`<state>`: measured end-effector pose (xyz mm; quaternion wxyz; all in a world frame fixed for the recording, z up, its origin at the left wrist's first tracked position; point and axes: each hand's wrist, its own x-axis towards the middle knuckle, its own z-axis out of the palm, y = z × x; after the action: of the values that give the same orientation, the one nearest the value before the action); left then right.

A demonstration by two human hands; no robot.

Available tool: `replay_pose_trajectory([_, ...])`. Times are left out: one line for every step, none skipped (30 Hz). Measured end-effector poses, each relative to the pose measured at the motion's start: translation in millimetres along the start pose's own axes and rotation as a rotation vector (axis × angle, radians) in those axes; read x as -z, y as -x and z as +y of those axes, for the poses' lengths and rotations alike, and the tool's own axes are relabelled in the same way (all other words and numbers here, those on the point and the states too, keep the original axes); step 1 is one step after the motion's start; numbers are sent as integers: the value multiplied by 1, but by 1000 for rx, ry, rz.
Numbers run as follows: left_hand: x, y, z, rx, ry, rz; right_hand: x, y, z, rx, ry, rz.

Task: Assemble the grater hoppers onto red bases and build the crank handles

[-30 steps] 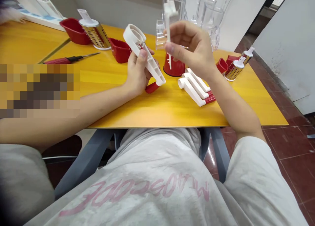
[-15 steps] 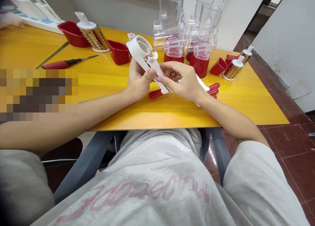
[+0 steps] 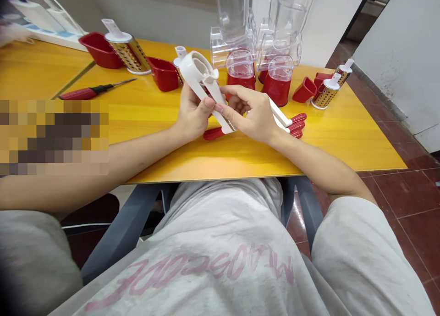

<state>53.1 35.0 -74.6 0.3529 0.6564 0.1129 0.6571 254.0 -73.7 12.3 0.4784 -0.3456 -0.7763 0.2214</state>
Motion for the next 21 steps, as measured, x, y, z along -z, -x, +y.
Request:
replay_pose_trajectory([0,0,-1,3,0,4,0,0,0,0,-3,-3])
replay_pose_trajectory([0,0,-1,10,-1,8,1,-1,1,-2,-7,-4])
replay_pose_trajectory([0,0,-1,20,-3,10,1,-1,1,-4,-13,-5])
replay_pose_trajectory([-1,0,-1,26,-4,11,1,-1,2,-5,-23,-5])
replay_pose_trajectory([-1,0,-1,28,-2,10,1,-1,2,-4,-34,-3])
replay_pose_trajectory([-1,0,-1,25,3,10,1,-1,2,-2,-44,0])
replay_pose_trajectory([-1,0,0,19,11,8,1,-1,1,-5,-48,0])
replay_pose_trajectory([-1,0,0,14,17,4,1,-1,1,-8,-45,-1])
replay_pose_trajectory([0,1,0,11,19,0,1,-1,0,-13,-37,-2])
replay_pose_trajectory([0,1,0,11,16,-6,1,0,0,-18,-27,-7])
replay_pose_trajectory([0,1,0,15,10,-11,1,0,-1,-22,-18,-14])
replay_pose_trajectory([0,1,1,21,1,-15,2,0,-2,-22,-13,-18])
replay_pose_trajectory([0,1,1,28,-6,-18,2,0,-2,-22,-13,-23])
replay_pose_trajectory([0,1,2,32,-11,-20,3,0,-3,-24,-14,-25])
replay_pose_trajectory([0,1,4,35,-13,-24,3,0,-3,-28,-14,-26])
replay_pose_trajectory([-1,1,7,38,-13,-28,4,0,-3,-35,-11,-24])
replay_pose_trajectory([-2,2,10,43,-12,-33,4,0,-3,-43,-6,-17])
replay_pose_trajectory([-2,2,14,52,-15,-40,4,1,-3,-49,0,-12])
replay_pose_trajectory([-3,3,18,67,-24,-47,4,1,-3,-52,7,-8])
replay_pose_trajectory([-3,4,23,86,-38,-55,4,1,-2,-50,15,-7])
replay_pose_trajectory([-3,6,27,105,-54,-65,4,1,-1,-44,22,-8])
